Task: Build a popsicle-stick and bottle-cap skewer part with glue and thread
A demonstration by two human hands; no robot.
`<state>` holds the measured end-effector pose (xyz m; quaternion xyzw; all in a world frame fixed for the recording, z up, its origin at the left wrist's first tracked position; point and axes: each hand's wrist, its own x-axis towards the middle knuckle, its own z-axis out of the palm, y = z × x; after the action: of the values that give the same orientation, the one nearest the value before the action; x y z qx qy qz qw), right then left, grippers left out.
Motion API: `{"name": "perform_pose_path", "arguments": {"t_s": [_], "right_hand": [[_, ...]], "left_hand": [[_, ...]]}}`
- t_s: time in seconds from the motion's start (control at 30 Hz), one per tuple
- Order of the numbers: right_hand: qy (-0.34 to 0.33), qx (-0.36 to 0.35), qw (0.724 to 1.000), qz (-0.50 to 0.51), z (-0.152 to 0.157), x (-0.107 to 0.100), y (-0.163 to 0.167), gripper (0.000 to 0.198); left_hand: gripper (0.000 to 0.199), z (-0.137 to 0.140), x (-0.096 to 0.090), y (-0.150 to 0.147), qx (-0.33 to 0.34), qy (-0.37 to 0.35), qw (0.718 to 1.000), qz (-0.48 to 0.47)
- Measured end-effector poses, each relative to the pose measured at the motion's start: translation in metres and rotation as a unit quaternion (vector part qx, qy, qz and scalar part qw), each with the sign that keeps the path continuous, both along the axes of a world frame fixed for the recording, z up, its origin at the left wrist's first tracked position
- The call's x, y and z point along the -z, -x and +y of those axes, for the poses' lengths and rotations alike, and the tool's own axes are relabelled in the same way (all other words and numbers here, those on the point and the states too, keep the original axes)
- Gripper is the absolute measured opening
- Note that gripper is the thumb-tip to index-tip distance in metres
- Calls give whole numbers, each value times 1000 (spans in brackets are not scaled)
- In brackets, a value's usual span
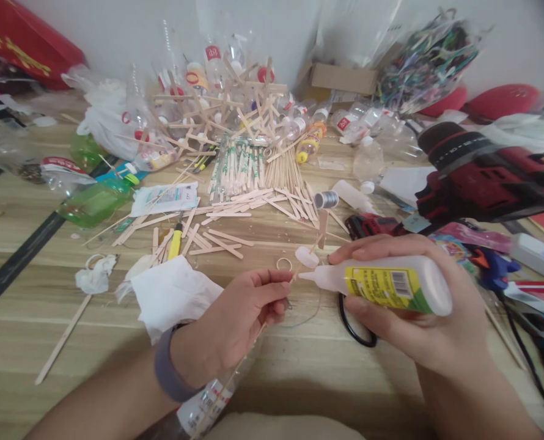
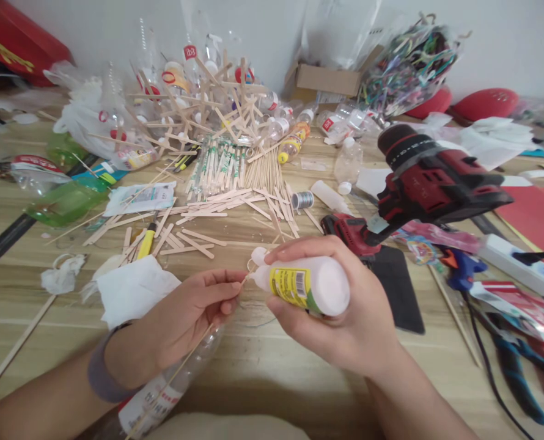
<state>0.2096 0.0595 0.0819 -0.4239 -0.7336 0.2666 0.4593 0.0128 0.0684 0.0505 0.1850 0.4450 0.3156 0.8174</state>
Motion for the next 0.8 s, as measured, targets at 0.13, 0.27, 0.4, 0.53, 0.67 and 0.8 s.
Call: {"name": "perform_pose_path", "arguments": {"t_s": [0.13,0.27,0.4,0.53,0.67,0.8], "right_hand": [[13,-9,1000,-6,-1,0,2,37],[24,-19,999,-22,-1,0,2,36],[25,0,999,-26,0,0,1,35],[11,17,1000,-12,-1,0,1,35],[21,-16,1000,-11,-1,0,3,37],[19,-22,999,-17,-1,1,2,37]], "left_hand": [[14,-2,0,-1,7,-12,1000,0],[15,-4,1,-2,6,-21,1000,7],[14,-4,0,-2,4,-23,1000,20],[12,-4,-1,-2,-1,-15,1000,18],[11,-4,-3,-1,-3,-7,1000,5],[10,-4,-4,-1,-7,-2,1000,-23]]}}
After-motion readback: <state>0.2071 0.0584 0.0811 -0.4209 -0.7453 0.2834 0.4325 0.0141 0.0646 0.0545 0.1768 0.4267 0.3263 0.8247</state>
